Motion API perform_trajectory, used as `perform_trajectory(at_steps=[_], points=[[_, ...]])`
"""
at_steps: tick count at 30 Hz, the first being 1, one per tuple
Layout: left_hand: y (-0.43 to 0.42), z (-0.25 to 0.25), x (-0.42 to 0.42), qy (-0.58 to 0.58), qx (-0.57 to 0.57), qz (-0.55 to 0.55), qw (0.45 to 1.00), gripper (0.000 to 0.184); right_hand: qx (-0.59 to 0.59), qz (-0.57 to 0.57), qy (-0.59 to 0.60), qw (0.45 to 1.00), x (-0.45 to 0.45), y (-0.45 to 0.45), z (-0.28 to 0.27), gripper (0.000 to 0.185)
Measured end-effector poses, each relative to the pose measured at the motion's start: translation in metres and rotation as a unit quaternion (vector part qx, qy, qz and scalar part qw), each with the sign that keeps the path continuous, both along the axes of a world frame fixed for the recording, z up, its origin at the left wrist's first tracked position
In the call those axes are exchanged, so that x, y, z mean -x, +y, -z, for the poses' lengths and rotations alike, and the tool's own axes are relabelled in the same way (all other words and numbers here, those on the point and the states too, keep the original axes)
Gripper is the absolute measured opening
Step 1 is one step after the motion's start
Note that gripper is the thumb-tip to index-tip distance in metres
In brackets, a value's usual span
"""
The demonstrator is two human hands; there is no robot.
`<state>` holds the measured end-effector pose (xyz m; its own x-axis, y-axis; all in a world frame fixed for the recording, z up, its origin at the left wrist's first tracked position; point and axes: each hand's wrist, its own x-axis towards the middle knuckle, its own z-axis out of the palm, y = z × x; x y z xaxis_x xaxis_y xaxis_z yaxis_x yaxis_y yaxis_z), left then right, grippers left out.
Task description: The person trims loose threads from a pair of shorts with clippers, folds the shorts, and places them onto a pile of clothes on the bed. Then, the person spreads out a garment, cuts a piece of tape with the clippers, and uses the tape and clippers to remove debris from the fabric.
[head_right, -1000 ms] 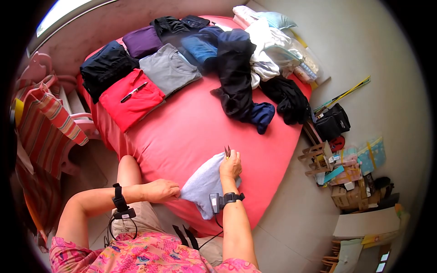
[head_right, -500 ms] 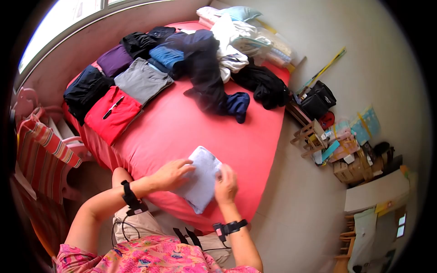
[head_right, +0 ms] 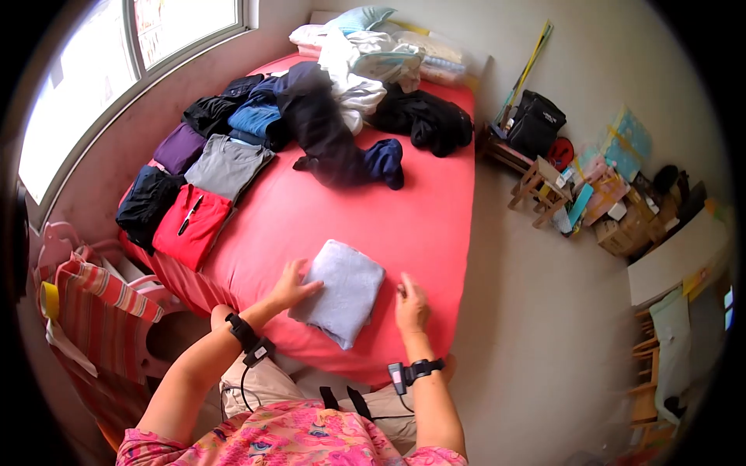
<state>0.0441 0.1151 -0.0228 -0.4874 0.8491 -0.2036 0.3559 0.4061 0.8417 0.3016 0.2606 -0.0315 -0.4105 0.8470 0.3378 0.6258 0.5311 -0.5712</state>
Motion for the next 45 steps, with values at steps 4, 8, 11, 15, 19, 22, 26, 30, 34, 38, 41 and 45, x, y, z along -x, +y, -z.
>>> perform_trajectory(at_steps=[4, 8, 11, 15, 19, 22, 26, 30, 34, 38, 41, 45], points=[[0.008, -0.037, 0.010, -0.096, 0.129, 0.067, 0.985, 0.077, -0.030, 0.087, -0.106, 0.990, -0.042, 0.002, 0.021, 0.033], [0.027, -0.012, 0.021, -0.207, 0.171, 0.094, 0.959, 0.066, -0.039, 0.113, -0.146, 0.982, -0.039, -0.007, 0.028, 0.031], [0.027, -0.022, 0.013, -0.306, 0.097, 0.090, 0.943, 0.059, -0.057, 0.107, -0.133, 0.984, -0.041, -0.006, 0.034, 0.030], [0.026, -0.044, 0.015, -0.292, -0.006, 0.132, 0.947, 0.054, -0.046, 0.108, -0.114, 0.987, -0.042, -0.007, 0.034, 0.031], [0.035, -0.099, 0.043, 0.098, -0.053, 0.140, 0.984, 0.053, -0.047, 0.100, -0.108, 0.988, -0.043, -0.008, 0.033, 0.032], [0.029, -0.148, 0.029, 0.284, -0.015, 0.120, 0.951, 0.041, -0.046, 0.101, -0.104, 0.988, -0.041, -0.010, 0.028, 0.031], [0.005, -0.090, 0.017, 0.574, -0.189, 0.201, 0.771, 0.027, -0.048, 0.106, -0.109, 0.987, -0.039, -0.015, 0.017, 0.030], [-0.031, -0.019, 0.000, 0.511, -0.140, 0.315, 0.788, 0.039, -0.068, 0.099, -0.110, 0.987, -0.040, -0.008, 0.029, 0.030], [-0.035, -0.039, 0.004, 0.355, -0.100, 0.331, 0.869, 0.051, -0.070, 0.102, -0.089, 0.988, -0.040, -0.011, 0.026, 0.026], [-0.033, -0.040, 0.019, 0.404, -0.155, 0.213, 0.876, 0.038, -0.058, 0.121, -0.065, 0.989, -0.036, -0.006, 0.026, 0.022], [-0.024, -0.025, 0.037, 0.412, -0.124, 0.032, 0.902, 0.029, -0.074, 0.067, -0.017, 0.995, -0.010, -0.010, 0.017, 0.020], [-0.017, -0.023, 0.039, 0.313, -0.034, -0.112, 0.943, 0.025, 0.099, 0.013, 0.117, 0.988, 0.064, -0.035, 0.004, 0.026]])
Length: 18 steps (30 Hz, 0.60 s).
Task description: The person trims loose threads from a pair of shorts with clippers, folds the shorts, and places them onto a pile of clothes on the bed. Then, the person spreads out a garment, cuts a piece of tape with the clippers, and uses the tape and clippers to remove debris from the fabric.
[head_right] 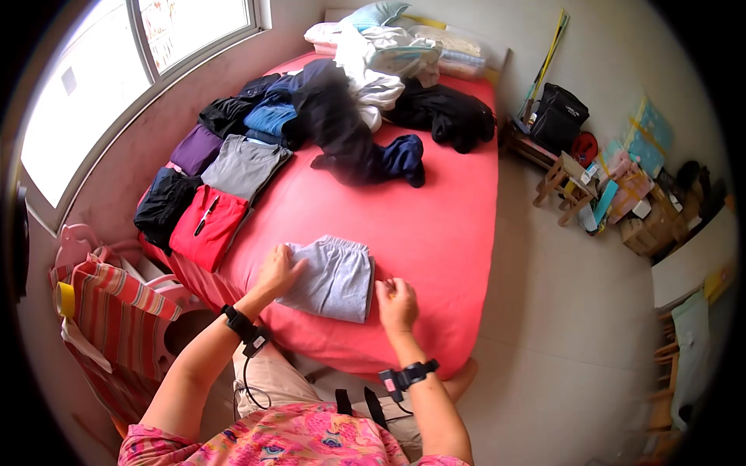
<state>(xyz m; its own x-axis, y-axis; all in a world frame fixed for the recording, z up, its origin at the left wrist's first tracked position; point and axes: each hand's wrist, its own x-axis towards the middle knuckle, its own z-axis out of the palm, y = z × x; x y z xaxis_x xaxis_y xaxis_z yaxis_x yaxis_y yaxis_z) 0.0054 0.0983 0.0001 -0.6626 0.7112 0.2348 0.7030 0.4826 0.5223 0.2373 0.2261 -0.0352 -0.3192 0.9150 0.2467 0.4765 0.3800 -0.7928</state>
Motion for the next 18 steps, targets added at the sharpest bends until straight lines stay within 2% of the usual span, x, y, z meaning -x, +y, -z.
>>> perform_trajectory(at_steps=[1, 3, 7, 9, 11, 14, 17, 18], points=[[0.001, -0.001, -0.002, -0.046, 0.041, -0.009, 0.998, 0.026, 0.028, -0.016, -0.043, 0.999, 0.014, -0.007, -0.009, 0.030], [0.004, 0.007, -0.003, -0.036, 0.032, -0.001, 0.999, 0.025, 0.040, 0.016, -0.156, 0.987, 0.039, -0.017, -0.016, 0.031], [0.001, 0.030, 0.005, -0.027, -0.003, -0.012, 1.000, 0.024, -0.028, 0.013, -0.148, 0.989, 0.050, -0.026, 0.001, 0.029], [-0.003, 0.043, 0.018, -0.070, -0.009, -0.046, 0.996, 0.023, 0.056, 0.035, -0.211, 0.975, 0.046, -0.025, 0.007, 0.025], [-0.007, 0.051, 0.030, -0.110, -0.017, -0.075, 0.991, 0.023, 0.045, 0.027, -0.190, 0.980, 0.044, -0.020, 0.013, 0.025], [-0.010, 0.050, 0.032, -0.097, -0.005, -0.011, 0.995, 0.025, 0.042, 0.005, -0.201, 0.979, 0.040, -0.019, 0.009, 0.025], [-0.010, 0.026, 0.030, -0.133, -0.010, -0.006, 0.991, 0.025, 0.008, -0.004, -0.132, 0.991, 0.039, -0.014, 0.010, 0.028], [-0.009, 0.020, 0.028, -0.117, -0.051, 0.002, 0.992, 0.025, 0.034, 0.000, -0.082, 0.996, 0.039, -0.013, 0.003, 0.030]])
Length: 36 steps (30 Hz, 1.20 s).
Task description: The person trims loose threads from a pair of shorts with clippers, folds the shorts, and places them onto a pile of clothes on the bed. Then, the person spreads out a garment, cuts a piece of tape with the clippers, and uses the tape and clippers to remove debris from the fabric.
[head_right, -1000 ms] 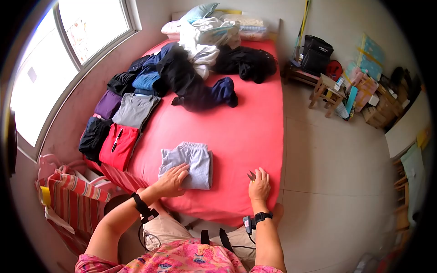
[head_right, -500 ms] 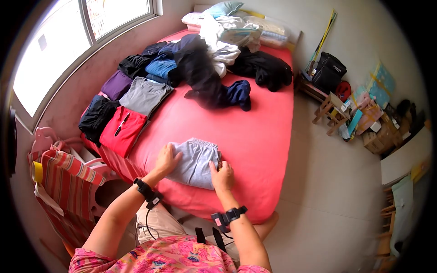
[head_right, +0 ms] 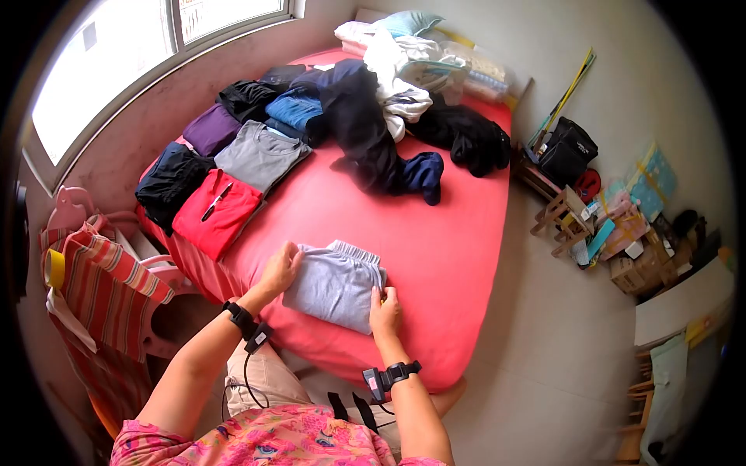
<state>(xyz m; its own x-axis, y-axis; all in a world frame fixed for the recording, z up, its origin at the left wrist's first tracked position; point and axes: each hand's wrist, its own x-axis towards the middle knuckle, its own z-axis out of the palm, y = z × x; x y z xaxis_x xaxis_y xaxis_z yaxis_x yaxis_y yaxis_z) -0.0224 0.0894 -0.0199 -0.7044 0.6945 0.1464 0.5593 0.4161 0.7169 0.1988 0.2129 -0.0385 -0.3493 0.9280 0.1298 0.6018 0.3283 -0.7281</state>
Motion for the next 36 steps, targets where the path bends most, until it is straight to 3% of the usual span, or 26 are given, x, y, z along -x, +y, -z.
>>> perform_trajectory(at_steps=[1, 2, 5, 7, 9, 14, 16, 17, 19, 22, 23, 24, 25, 26, 27, 29, 31, 36], points=[[0.001, -0.007, -0.003, 0.016, -0.041, 0.002, 0.999, 0.024, 0.026, 0.008, 0.049, 0.998, -0.001, 0.001, -0.003, 0.032], [0.004, -0.014, -0.008, 0.092, -0.041, -0.014, 0.995, 0.024, -0.024, 0.025, 0.068, 0.997, 0.002, 0.008, 0.003, 0.034], [0.024, -0.022, -0.013, 0.149, -0.025, -0.002, 0.989, 0.025, -0.022, 0.047, 0.054, 0.997, 0.020, 0.017, -0.018, 0.033], [0.036, -0.019, -0.015, 0.136, -0.005, -0.006, 0.991, 0.024, -0.018, 0.055, 0.031, 0.998, 0.030, 0.023, -0.023, 0.031], [0.044, -0.016, -0.012, 0.089, 0.117, 0.033, 0.989, 0.023, 0.015, 0.010, -0.051, 0.999, 0.039, 0.031, -0.023, 0.032], [0.055, 0.009, -0.002, 0.097, 0.056, -0.012, 0.994, 0.023, -0.112, 0.023, -0.036, 0.993, 0.048, 0.041, -0.003, 0.030], [0.051, 0.009, -0.002, 0.112, 0.057, -0.015, 0.992, 0.023, -0.066, 0.008, -0.105, 0.992, 0.046, 0.040, 0.005, 0.030], [0.050, 0.008, 0.000, 0.062, 0.072, -0.019, 0.995, 0.022, -0.065, 0.009, -0.105, 0.992, 0.046, 0.044, 0.008, 0.030], [0.048, 0.005, 0.001, 0.009, 0.090, -0.021, 0.996, 0.021, 0.047, -0.022, -0.062, 0.997, 0.042, 0.052, 0.006, 0.032], [0.044, -0.007, 0.000, -0.005, 0.057, 0.009, 0.998, 0.025, 0.073, -0.018, -0.001, 0.997, 0.033, 0.054, -0.012, 0.023], [0.042, -0.012, -0.005, 0.098, 0.015, 0.034, 0.995, 0.030, 0.074, -0.016, -0.001, 0.997, 0.032, 0.046, -0.019, 0.023], [0.038, -0.017, -0.012, 0.198, -0.028, 0.060, 0.978, 0.037, -0.032, -0.006, 0.017, 0.999, 0.031, 0.031, -0.026, 0.021], [0.034, -0.021, -0.021, 0.198, -0.027, 0.063, 0.978, 0.037, -0.139, 0.004, 0.034, 0.990, 0.030, 0.019, -0.029, 0.020], [0.031, -0.024, -0.030, 0.250, -0.015, 0.170, 0.953, 0.043, -0.185, -0.054, 0.059, 0.979, 0.029, 0.009, -0.028, 0.021], [0.026, -0.027, -0.037, 0.299, -0.002, 0.274, 0.914, 0.050, -0.217, -0.143, 0.055, 0.964, 0.024, 0.000, -0.028, 0.035], [0.015, -0.020, -0.040, 0.259, 0.066, 0.284, 0.921, 0.058, -0.198, -0.201, -0.035, 0.959, 0.018, -0.014, -0.017, 0.047], [0.008, -0.004, -0.033, 0.130, 0.128, 0.190, 0.965, 0.060, -0.171, -0.196, -0.049, 0.964, 0.013, -0.010, -0.004, 0.049], [0.012, 0.009, -0.025, 0.088, 0.116, 0.208, 0.967, 0.059, -0.115, -0.197, -0.026, 0.973, 0.012, 0.000, 0.007, 0.048]])
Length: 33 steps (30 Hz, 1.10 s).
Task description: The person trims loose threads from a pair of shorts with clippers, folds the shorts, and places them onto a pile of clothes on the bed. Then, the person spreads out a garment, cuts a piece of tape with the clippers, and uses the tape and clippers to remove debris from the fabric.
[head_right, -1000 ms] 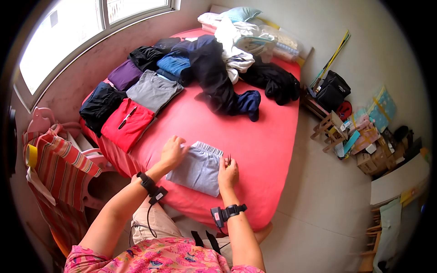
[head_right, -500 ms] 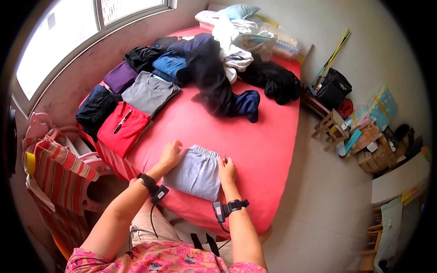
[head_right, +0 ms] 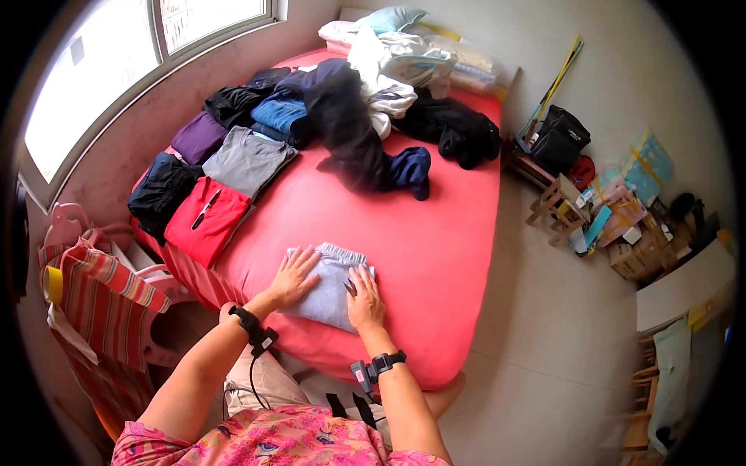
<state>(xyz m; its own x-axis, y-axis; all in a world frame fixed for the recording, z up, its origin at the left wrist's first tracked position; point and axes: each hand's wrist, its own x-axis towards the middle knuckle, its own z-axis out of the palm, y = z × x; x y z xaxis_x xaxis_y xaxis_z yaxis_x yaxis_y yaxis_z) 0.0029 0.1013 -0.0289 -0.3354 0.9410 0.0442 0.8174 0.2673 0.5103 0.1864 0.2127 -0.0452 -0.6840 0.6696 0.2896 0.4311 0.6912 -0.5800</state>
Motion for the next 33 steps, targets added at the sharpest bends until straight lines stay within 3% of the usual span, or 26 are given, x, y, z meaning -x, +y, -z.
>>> perform_trajectory(at_steps=[3, 6, 8, 13, 15, 17, 19, 23, 25, 26, 27, 28, 29, 33], points=[[-0.001, -0.005, 0.001, 0.002, 0.006, -0.006, 1.000, 0.057, 0.015, -0.005, 0.020, 1.000, -0.001, -0.001, -0.009, 0.043], [-0.003, -0.005, 0.001, -0.034, 0.005, -0.007, 0.999, 0.054, -0.071, 0.014, 0.042, 0.996, -0.002, -0.012, -0.030, 0.028], [-0.001, 0.001, 0.003, -0.035, -0.007, -0.010, 0.999, 0.051, -0.017, 0.029, 0.066, 0.997, 0.011, -0.018, -0.035, 0.014], [-0.001, 0.007, 0.001, -0.023, -0.022, -0.023, 0.999, 0.049, 0.100, 0.033, 0.041, 0.994, 0.038, -0.014, -0.026, 0.013], [-0.001, 0.008, -0.001, -0.022, -0.030, -0.031, 0.999, 0.049, 0.151, 0.077, -0.027, 0.985, 0.042, -0.011, -0.021, 0.014], [0.000, 0.009, -0.002, -0.009, -0.028, -0.033, 0.999, 0.050, 0.123, 0.073, -0.057, 0.988, 0.043, -0.009, -0.015, 0.017], [0.000, 0.007, -0.004, -0.009, -0.033, -0.038, 0.999, 0.050, -0.001, 0.068, -0.099, 0.993, 0.045, -0.008, -0.007, 0.020], [0.000, 0.007, -0.005, 0.002, -0.038, -0.041, 0.998, 0.050, -0.037, 0.073, -0.094, 0.992, 0.042, 0.000, 0.016, 0.017], [0.000, 0.009, -0.004, 0.005, -0.038, -0.041, 0.998, 0.051, 0.155, 0.036, 0.066, 0.985, 0.037, 0.012, 0.012, 0.010], [0.001, 0.010, -0.004, 0.010, -0.036, -0.039, 0.999, 0.051, 0.382, 0.023, 0.180, 0.906, 0.025, 0.017, 0.009, 0.005], [0.002, 0.011, -0.003, 0.009, -0.040, -0.042, 0.998, 0.051, 0.472, 0.034, 0.223, 0.852, 0.012, 0.026, 0.008, 0.006], [0.001, 0.013, -0.003, 0.005, -0.045, -0.041, 0.998, 0.051, 0.508, 0.075, 0.213, 0.831, -0.006, 0.024, -0.018, 0.006], [0.001, 0.014, -0.003, 0.000, -0.051, -0.041, 0.998, 0.051, 0.532, 0.043, 0.221, 0.816, -0.029, 0.031, -0.025, 0.004], [0.000, 0.011, -0.004, 0.000, -0.049, -0.049, 0.998, 0.051, 0.472, 0.129, 0.158, 0.858, -0.132, 0.053, -0.043, 0.007]])
